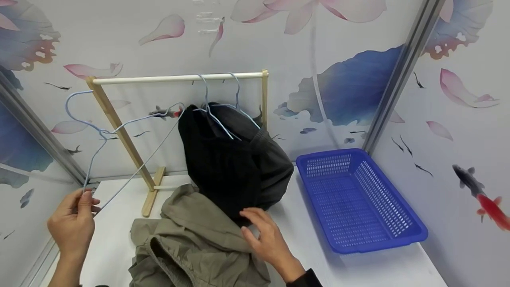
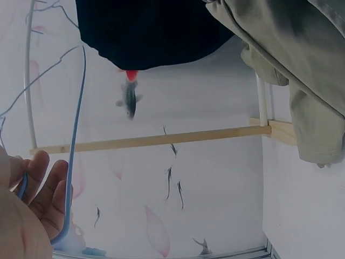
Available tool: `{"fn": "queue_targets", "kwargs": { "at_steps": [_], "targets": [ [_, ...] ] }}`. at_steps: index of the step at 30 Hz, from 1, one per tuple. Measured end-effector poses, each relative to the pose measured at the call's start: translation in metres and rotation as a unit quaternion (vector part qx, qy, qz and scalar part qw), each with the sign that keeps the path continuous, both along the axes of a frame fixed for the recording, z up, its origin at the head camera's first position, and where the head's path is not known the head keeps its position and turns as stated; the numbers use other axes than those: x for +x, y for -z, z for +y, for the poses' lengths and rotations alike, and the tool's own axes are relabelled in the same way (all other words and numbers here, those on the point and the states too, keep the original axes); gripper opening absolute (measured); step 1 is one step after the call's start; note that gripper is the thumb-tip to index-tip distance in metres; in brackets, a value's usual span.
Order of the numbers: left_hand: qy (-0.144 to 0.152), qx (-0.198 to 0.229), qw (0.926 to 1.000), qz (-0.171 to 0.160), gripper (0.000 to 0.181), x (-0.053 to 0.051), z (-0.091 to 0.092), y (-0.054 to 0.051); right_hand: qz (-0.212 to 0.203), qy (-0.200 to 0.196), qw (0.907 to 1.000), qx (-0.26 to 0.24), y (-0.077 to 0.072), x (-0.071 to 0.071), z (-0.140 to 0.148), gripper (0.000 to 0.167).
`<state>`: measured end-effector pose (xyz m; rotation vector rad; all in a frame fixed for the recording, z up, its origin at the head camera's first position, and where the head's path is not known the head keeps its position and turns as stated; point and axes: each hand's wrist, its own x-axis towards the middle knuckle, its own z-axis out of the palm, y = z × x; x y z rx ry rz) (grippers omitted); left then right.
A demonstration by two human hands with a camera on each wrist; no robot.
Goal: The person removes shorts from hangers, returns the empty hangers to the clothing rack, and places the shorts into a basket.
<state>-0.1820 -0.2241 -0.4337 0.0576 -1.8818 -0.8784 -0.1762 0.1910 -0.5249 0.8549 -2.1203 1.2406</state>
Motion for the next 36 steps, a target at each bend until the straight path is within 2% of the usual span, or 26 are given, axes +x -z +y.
{"fn": "queue_targets", "kwargs": {
  "at_steps": [4,19,25,32,36],
  "targets": [
    [0.002,-0.006,0.9999,0.008,0.009,-0.001,0.009,-0.004,-0.001,-0.001,1.0000,0.000,-0.001,0.001,-0.001,0.047],
    [0.052,-0.008,0.9983,0.026,0.009,-0.010,0.039,-0.008,-0.001,0.004,1.0000,0.003,0.000,0.001,0.000,0.047],
    [0.078,-0.007,0.9968,0.018,0.007,-0.014,0.049,-0.010,0.003,-0.001,1.0000,0.002,0.001,0.001,0.001,0.043],
    [0.099,-0.013,0.9950,-0.003,0.010,-0.018,0.062,-0.020,0.010,-0.006,0.9999,-0.002,0.002,-0.001,0.001,0.044],
    [0.109,-0.013,0.9939,-0.011,0.011,-0.024,0.067,-0.024,-0.001,-0.008,1.0000,-0.003,0.002,0.001,0.001,0.046]
  ]
}}
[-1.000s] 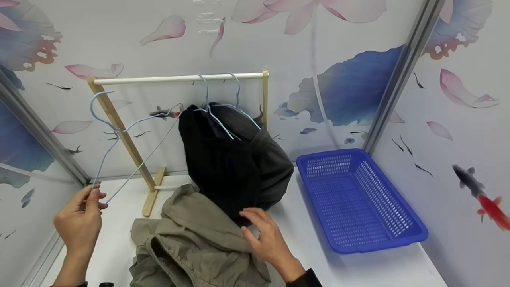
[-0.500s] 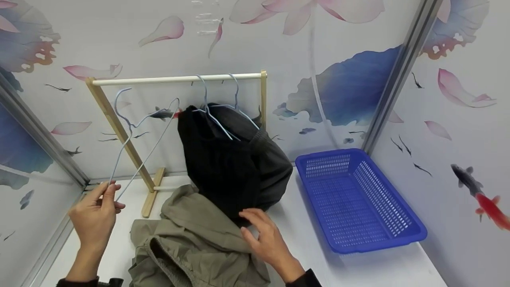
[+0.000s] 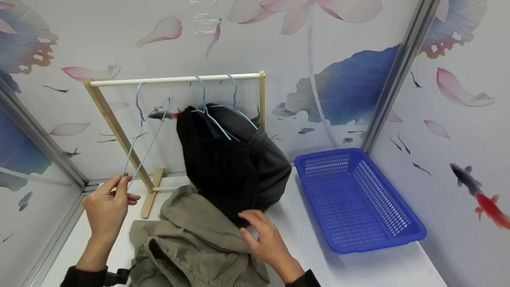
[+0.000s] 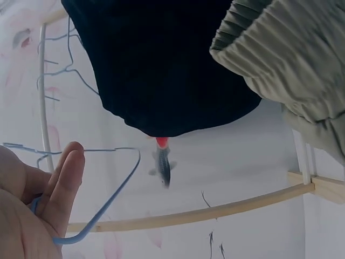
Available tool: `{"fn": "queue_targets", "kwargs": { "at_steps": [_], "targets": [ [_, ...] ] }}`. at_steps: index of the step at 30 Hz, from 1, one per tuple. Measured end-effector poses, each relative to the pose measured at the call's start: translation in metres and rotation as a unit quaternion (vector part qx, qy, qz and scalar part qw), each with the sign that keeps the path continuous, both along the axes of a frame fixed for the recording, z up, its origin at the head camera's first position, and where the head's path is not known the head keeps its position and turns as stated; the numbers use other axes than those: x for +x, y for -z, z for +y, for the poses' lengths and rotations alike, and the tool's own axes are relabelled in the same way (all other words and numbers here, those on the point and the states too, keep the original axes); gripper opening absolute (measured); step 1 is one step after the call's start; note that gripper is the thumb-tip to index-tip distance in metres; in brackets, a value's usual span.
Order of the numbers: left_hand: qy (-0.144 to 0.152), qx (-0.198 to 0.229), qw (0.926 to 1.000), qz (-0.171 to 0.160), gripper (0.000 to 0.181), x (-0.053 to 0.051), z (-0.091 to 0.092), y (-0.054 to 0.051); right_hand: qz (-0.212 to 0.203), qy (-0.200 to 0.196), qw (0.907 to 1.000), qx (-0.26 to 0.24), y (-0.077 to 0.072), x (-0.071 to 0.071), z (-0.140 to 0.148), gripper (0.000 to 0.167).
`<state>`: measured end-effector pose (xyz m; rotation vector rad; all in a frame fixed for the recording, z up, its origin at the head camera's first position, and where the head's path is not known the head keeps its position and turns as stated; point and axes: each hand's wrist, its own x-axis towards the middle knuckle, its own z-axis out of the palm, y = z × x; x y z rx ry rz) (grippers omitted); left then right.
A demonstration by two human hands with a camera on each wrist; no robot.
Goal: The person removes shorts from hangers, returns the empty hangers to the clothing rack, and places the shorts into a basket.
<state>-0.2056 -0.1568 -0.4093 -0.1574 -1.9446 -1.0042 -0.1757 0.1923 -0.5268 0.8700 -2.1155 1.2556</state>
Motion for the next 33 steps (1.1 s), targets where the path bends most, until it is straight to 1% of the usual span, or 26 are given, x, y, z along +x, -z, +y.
{"fn": "queue_targets", "kwargs": {
  "at_steps": [4,9,13,17,19,25,29,33],
  "targets": [
    [0.002,-0.004,1.0000,-0.003,0.013,-0.003,0.003,-0.004,-0.008,0.000,1.0000,0.002,-0.001,0.001,-0.001,0.047],
    [0.000,-0.001,0.9998,-0.018,0.014,-0.003,0.005,-0.010,0.006,0.003,1.0000,0.004,-0.002,-0.001,-0.006,0.047],
    [-0.004,0.003,0.9991,-0.041,0.015,-0.001,0.006,-0.016,0.014,0.002,0.9999,0.006,-0.004,-0.003,-0.010,0.047],
    [-0.015,-0.010,0.9971,-0.074,0.017,0.002,0.008,-0.023,0.011,-0.004,0.9999,0.005,-0.006,-0.002,-0.014,0.047],
    [-0.018,-0.018,0.9955,-0.092,0.019,0.003,0.009,-0.026,0.008,-0.007,0.9999,0.003,-0.007,-0.002,-0.016,0.048],
    [-0.014,-0.027,0.9893,-0.142,0.021,0.006,0.015,-0.037,0.001,-0.007,0.9999,0.008,-0.006,-0.001,-0.016,0.049],
    [-0.019,-0.034,0.9864,-0.160,0.022,0.006,0.019,-0.045,0.007,-0.008,0.9999,0.010,-0.004,-0.001,-0.015,0.048],
    [-0.018,-0.033,0.9855,-0.165,0.024,0.005,0.023,-0.053,0.006,-0.013,0.9998,0.011,-0.005,0.000,-0.015,0.047]
  ]
}}
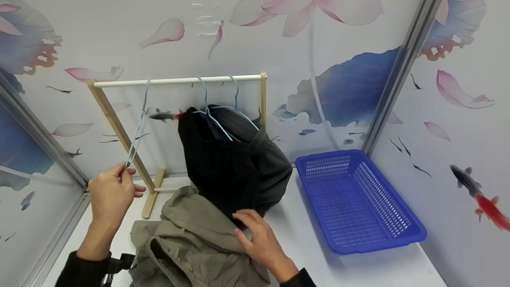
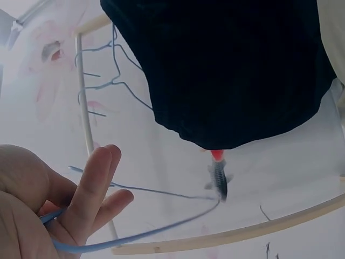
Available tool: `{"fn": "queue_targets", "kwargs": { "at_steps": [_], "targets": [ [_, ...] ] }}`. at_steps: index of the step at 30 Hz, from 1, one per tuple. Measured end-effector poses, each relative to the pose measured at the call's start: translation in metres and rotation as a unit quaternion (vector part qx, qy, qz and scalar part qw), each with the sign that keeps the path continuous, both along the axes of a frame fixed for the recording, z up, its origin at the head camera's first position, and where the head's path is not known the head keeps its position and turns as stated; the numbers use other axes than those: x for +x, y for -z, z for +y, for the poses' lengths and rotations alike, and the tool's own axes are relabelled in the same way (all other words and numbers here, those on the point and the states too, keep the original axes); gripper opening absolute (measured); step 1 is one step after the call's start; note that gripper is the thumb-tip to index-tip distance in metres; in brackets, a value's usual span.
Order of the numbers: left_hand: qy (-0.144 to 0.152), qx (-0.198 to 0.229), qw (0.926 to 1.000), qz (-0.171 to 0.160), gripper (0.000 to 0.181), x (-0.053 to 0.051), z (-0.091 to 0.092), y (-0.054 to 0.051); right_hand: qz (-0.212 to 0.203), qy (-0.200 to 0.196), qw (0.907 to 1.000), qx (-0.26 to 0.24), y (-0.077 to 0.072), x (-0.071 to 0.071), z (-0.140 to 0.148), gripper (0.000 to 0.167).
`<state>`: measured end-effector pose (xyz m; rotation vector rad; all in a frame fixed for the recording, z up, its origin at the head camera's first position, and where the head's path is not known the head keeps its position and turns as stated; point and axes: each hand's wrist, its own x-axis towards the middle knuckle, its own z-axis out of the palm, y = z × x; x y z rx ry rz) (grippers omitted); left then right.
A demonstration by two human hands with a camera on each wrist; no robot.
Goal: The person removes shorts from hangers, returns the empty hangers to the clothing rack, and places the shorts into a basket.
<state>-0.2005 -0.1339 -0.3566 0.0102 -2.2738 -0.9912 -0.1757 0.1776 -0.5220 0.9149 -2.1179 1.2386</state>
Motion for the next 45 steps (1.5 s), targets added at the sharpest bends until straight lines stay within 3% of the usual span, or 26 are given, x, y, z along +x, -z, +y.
{"fn": "queue_targets", "kwargs": {
  "at_steps": [5,11,16,24,40,45],
  "targets": [
    [-0.006,-0.005,1.0000,0.000,0.025,-0.002,0.004,-0.007,-0.006,-0.001,1.0000,0.007,0.000,0.001,0.000,0.045],
    [-0.006,-0.011,0.9997,-0.023,0.024,-0.004,0.010,-0.012,-0.021,-0.011,0.9997,0.007,-0.001,0.003,-0.001,0.045],
    [0.001,-0.007,0.9991,-0.041,0.025,-0.006,0.013,-0.010,-0.031,-0.013,0.9994,0.008,0.001,0.004,-0.001,0.044],
    [-0.002,-0.006,0.9994,-0.035,0.027,-0.008,0.018,-0.003,-0.029,-0.012,0.9995,0.009,0.003,0.004,0.000,0.042],
    [-0.001,-0.028,0.9988,0.039,0.023,-0.010,0.030,0.016,-0.045,-0.007,0.9988,0.021,0.008,0.006,-0.002,0.042],
    [0.011,-0.025,0.9983,0.051,0.008,-0.008,0.031,0.020,-0.042,-0.007,0.9989,0.019,0.008,0.006,-0.001,0.040]
  ]
}}
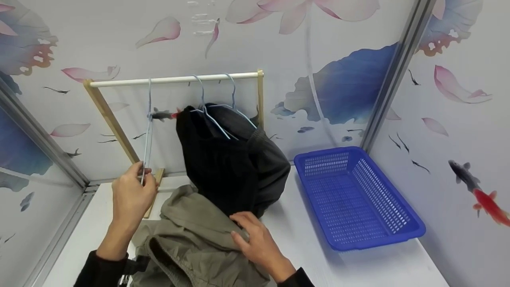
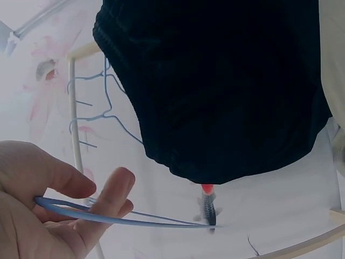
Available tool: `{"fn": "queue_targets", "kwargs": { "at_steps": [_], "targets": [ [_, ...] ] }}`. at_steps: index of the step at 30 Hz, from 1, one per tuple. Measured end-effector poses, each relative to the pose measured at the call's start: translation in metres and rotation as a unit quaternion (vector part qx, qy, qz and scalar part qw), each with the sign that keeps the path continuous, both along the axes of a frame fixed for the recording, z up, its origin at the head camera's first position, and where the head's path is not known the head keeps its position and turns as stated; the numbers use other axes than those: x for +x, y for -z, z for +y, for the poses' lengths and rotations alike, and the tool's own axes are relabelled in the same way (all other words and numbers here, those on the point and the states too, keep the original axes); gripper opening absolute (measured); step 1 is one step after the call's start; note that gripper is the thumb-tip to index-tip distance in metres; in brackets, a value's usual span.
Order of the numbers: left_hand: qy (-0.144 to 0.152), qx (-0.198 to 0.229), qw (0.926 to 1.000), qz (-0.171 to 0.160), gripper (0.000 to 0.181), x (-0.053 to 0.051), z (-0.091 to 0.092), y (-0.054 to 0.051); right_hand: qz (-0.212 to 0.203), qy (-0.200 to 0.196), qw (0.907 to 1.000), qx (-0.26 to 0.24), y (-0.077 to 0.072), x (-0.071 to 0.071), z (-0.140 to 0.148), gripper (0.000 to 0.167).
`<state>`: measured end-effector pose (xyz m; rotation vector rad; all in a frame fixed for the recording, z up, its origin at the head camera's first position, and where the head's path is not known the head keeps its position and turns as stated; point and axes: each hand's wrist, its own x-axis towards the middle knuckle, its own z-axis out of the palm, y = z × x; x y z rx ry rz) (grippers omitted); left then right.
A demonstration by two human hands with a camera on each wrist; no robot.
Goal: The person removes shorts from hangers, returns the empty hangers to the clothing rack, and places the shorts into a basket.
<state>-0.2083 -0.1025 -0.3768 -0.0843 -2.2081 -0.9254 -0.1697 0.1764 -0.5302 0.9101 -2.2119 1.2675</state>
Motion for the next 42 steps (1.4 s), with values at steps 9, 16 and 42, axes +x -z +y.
{"fn": "queue_targets", "kwargs": {
  "at_steps": [9,16,42],
  "targets": [
    [0.016,0.001,0.9998,0.013,0.040,0.007,-0.002,0.010,0.031,0.011,0.9995,0.003,-0.003,-0.002,0.003,0.037],
    [0.047,-0.018,0.9977,0.046,0.044,0.016,-0.002,0.020,0.012,0.047,0.9988,0.004,-0.007,-0.004,0.007,0.037],
    [0.117,-0.106,0.9859,0.056,0.056,0.043,-0.025,0.077,-0.003,0.081,0.9964,-0.026,0.009,0.017,-0.006,0.052]
  ]
}}
